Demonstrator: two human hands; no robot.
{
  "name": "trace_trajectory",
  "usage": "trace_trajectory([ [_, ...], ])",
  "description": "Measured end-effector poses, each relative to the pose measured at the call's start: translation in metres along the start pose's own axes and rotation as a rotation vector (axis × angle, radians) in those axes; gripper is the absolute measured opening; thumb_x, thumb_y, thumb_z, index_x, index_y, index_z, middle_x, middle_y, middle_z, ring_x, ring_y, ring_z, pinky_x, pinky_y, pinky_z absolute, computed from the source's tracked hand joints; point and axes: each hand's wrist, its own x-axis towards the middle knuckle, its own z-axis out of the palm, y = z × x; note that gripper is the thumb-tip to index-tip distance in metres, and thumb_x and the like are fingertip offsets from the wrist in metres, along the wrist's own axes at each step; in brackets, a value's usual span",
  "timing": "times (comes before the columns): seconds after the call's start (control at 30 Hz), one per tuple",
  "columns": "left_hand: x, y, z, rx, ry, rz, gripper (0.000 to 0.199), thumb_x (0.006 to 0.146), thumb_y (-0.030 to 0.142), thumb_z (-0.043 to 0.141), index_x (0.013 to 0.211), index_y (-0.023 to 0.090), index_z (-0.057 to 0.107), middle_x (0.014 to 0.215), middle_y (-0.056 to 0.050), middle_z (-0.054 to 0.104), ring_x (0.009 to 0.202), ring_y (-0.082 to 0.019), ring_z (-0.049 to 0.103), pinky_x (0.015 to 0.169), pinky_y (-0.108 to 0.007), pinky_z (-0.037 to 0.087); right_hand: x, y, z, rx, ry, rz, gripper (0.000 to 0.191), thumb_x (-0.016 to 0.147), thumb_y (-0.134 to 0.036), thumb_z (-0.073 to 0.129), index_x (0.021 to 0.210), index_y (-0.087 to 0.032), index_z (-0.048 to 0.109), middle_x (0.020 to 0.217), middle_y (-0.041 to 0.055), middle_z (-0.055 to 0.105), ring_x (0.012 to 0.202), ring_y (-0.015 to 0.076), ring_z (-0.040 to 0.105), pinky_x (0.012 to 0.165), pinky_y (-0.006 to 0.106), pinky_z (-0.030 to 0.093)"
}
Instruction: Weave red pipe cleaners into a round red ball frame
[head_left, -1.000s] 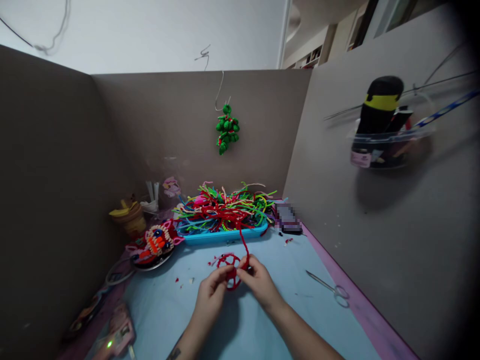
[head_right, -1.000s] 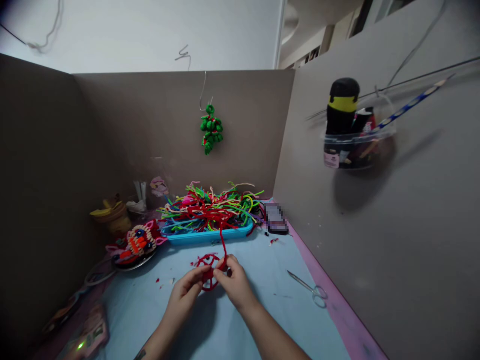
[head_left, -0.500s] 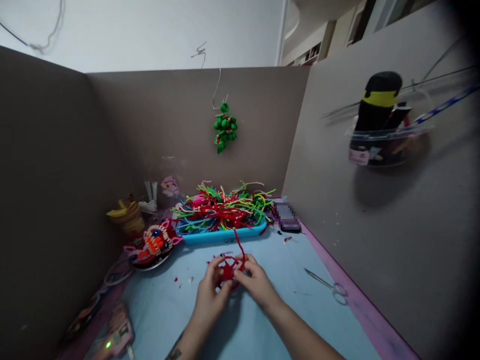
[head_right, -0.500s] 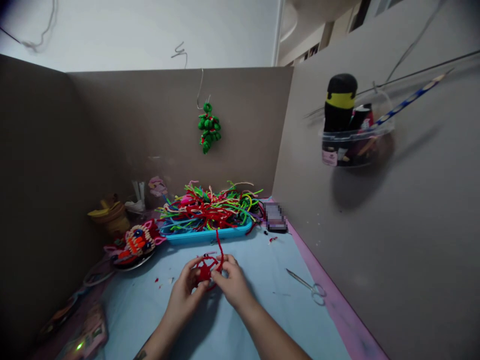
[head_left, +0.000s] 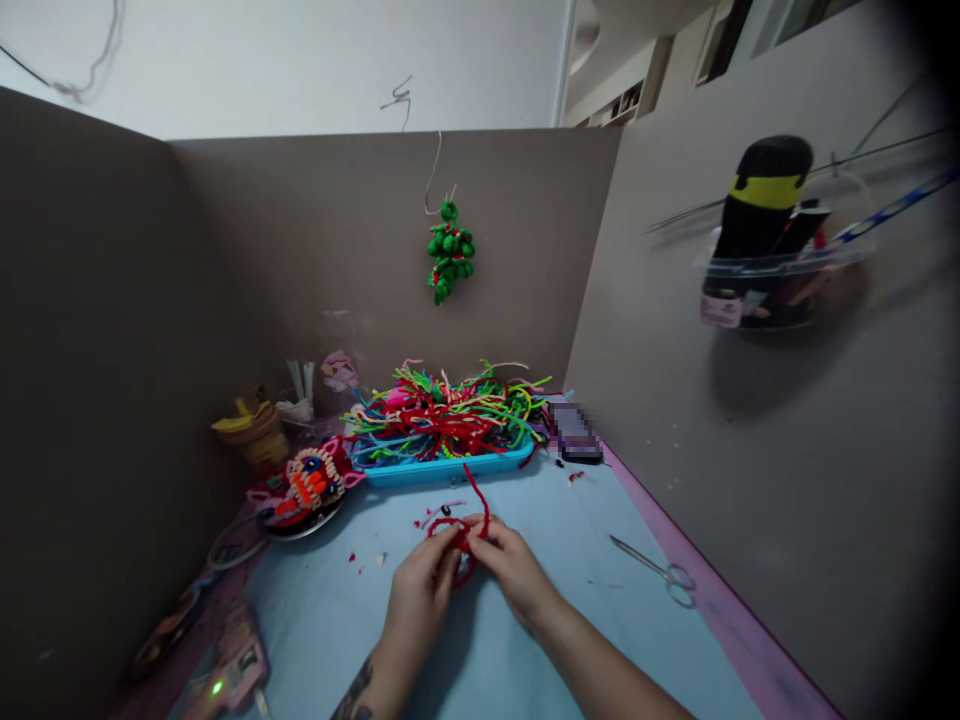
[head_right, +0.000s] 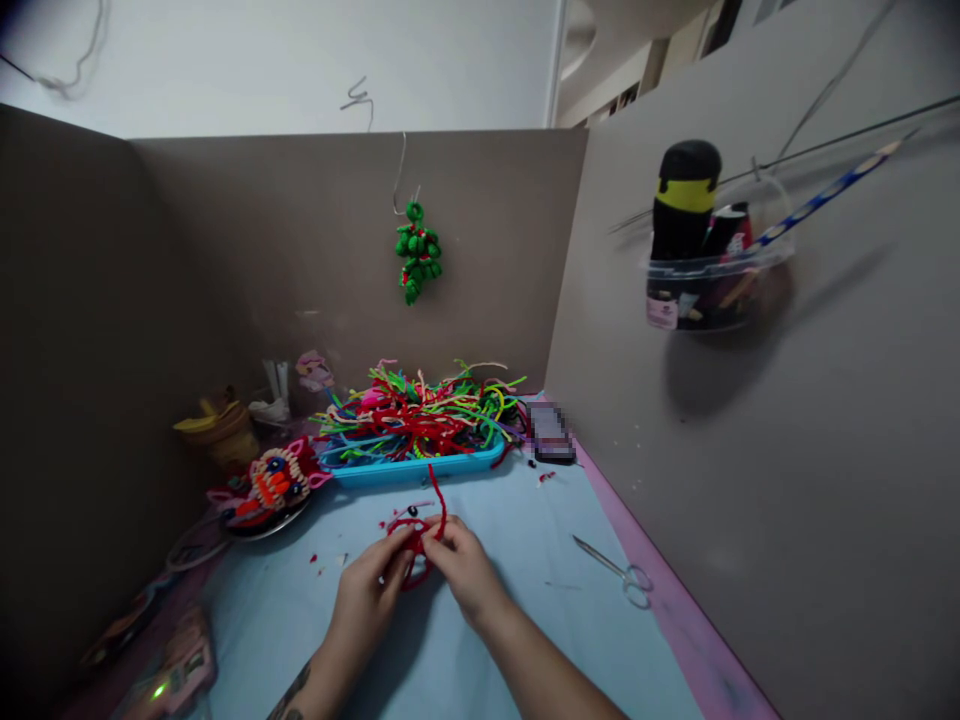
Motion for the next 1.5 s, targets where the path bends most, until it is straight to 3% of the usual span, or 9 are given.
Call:
trace_trajectory([
  [0.17,-0.001,-0.004,-0.002,0.041,-0.014,0.118,0.032,0.089,0.019,0.049,0.114,0.025,0.069,0.108,-0.009,0.075,0.099,-0.022,0.070,0.088,-0.034,0.056,-0.002,0.001,0.003,0.090,0.006,0.063,0.031,0.062,-0.044,0.079,0.065,-0.016,0.065,0.106,0.0088,0.061,0.092,0.0232,0.058,0.080,0.034,0.047],
  [0.4,-0.001,-0.010,-0.001,0.029,-0.016,0.146,0.035,0.090,0.016,0.048,0.117,0.025,0.068,0.109,-0.009,0.074,0.100,-0.022,0.070,0.088,-0.035,0.056,-0.002,-0.002,0.004,0.121,0.010,0.158,0.032,0.060,-0.043,0.078,0.065,-0.016,0.063,0.110,0.0085,0.061,0.073,0.0150,0.055,0.065,0.027,0.045],
  [0.87,-0.001,-0.005,-0.004,0.055,0.025,0.097,0.036,0.083,0.008,0.047,0.105,0.022,0.073,0.101,-0.009,0.076,0.093,-0.023,0.071,0.085,-0.037,0.057,-0.006,-0.004,0.007,0.069,-0.017,0.107,0.029,0.061,-0.041,0.080,0.065,-0.016,0.066,0.111,0.0092,0.060,0.083,0.0207,0.059,0.072,0.032,0.047],
  [1.3,0.003,0.006,-0.005,-0.101,0.052,-0.032,0.028,0.085,0.021,0.054,0.102,0.021,0.075,0.099,-0.009,0.077,0.092,-0.023,0.071,0.083,-0.037,0.056,-0.002,0.005,0.007,0.041,0.099,-0.003,0.045,0.058,-0.059,0.079,0.065,-0.017,0.064,0.106,0.0098,0.061,0.098,0.0253,0.059,0.088,0.037,0.046],
  [1.5,0.004,0.010,-0.007,-0.167,0.062,-0.076,0.024,0.082,0.026,0.058,0.095,0.020,0.076,0.094,-0.010,0.077,0.088,-0.024,0.071,0.080,-0.036,0.056,-0.001,0.003,0.005,0.033,0.066,-0.031,0.047,0.063,-0.063,0.074,0.067,-0.018,0.064,0.105,0.0090,0.062,0.099,0.0250,0.058,0.093,0.038,0.044],
])
